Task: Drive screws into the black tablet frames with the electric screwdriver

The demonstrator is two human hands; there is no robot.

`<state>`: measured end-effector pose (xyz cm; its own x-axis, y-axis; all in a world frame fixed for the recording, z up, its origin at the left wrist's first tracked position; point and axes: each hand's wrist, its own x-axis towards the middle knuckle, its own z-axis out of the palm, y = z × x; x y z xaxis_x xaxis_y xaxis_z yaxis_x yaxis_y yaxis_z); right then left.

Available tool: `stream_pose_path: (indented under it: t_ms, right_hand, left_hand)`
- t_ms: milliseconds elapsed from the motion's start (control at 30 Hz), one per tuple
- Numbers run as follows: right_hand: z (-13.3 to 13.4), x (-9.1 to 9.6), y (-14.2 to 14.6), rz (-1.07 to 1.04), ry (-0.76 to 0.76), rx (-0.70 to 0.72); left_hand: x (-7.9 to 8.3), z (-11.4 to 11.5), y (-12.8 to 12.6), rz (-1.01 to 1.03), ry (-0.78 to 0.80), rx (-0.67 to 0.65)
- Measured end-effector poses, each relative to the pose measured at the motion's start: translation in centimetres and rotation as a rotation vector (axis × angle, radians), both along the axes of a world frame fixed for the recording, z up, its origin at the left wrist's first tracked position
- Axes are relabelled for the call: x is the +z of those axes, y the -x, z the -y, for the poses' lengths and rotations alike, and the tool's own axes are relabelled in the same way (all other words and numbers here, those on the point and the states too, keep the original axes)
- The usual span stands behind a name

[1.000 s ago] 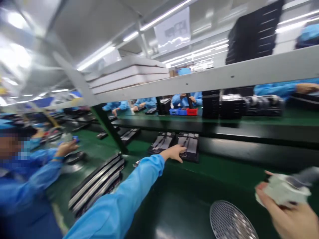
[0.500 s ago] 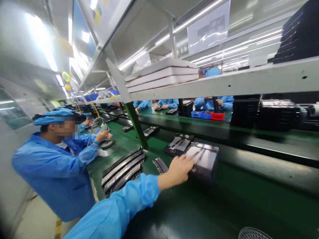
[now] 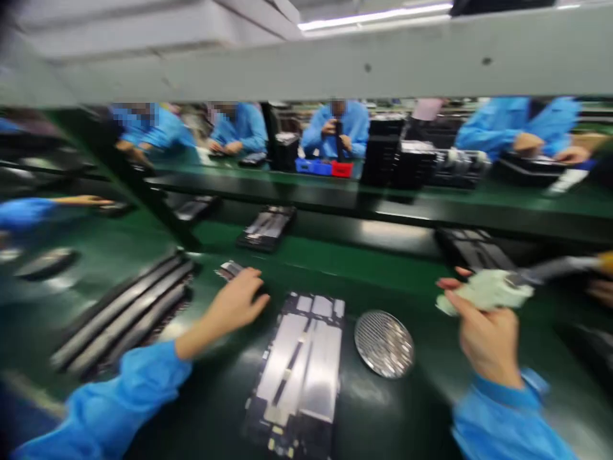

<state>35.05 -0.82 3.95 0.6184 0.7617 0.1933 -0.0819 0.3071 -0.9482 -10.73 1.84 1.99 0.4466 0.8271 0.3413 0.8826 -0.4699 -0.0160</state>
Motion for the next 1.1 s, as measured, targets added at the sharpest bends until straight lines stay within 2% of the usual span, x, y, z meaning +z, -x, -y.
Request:
stream_pose_path:
  t_ms: [67, 100, 167, 233, 467, 600, 700, 767, 833, 900, 967, 1100]
  right_hand:
    - [0.0, -0.3, -0.6, 0.041, -0.003, -0.014]
    - [-0.1, -0.5, -0.6, 0.076, -0.02, -0.037]
    - [-0.3, -0.5, -0.4, 0.118, -0.035, -0.056]
    - [-0.3, -0.4, 0.0, 0.128, -0.053, -0.047]
    - [0.0, 0.2, 0.6, 0.077, -0.066, -0.023]
    - [0.0, 0.3, 0.7, 0.078, -0.081, -0.004]
    - [0.0, 0.4, 0.8, 0.085, -0.086, 0.003]
    - [0.1, 0.5, 0.9, 0.09, -0.086, 0.004]
    - [0.1, 0.5, 1.0, 0.089, -0.085, 0.005]
    - [0.0, 0.5, 1.2, 0.079, -0.089, 0.008]
    - [0.1, 0.5, 1.3, 0.072, -0.089, 0.017]
    - [0.2, 0.5, 1.7, 0.082, -0.085, 0.039]
  left_hand:
    - [-1.5, -3.8, 1.5, 0.057, 0.023, 0.014]
    - [-2.5, -5.0, 2.1, 0.071, 0.035, 0.015]
    - [-4.1, -5.8, 3.2, 0.077, 0.053, 0.012]
    - [-4.8, -5.5, 3.9, 0.066, 0.067, 0.007]
    - [-4.6, -5.2, 3.4, 0.104, 0.15, -0.003]
    - [-3.0, -5.0, 2.4, 0.212, 0.178, -0.003]
    - [-0.5, -4.0, -0.1, 0.321, 0.22, -0.003]
    - [1.1, -3.4, -2.9, 0.474, 0.373, -0.035]
    - [2.0, -3.2, -6.2, 0.612, 0.547, -0.092]
    - [1.8, -3.4, -9.5, 0.659, 0.628, -0.143]
    - [0.8, -3.9, -12.2, 0.66, 0.64, -0.185]
    - [-1.7, -4.9, -15.2, 0.631, 0.589, -0.288]
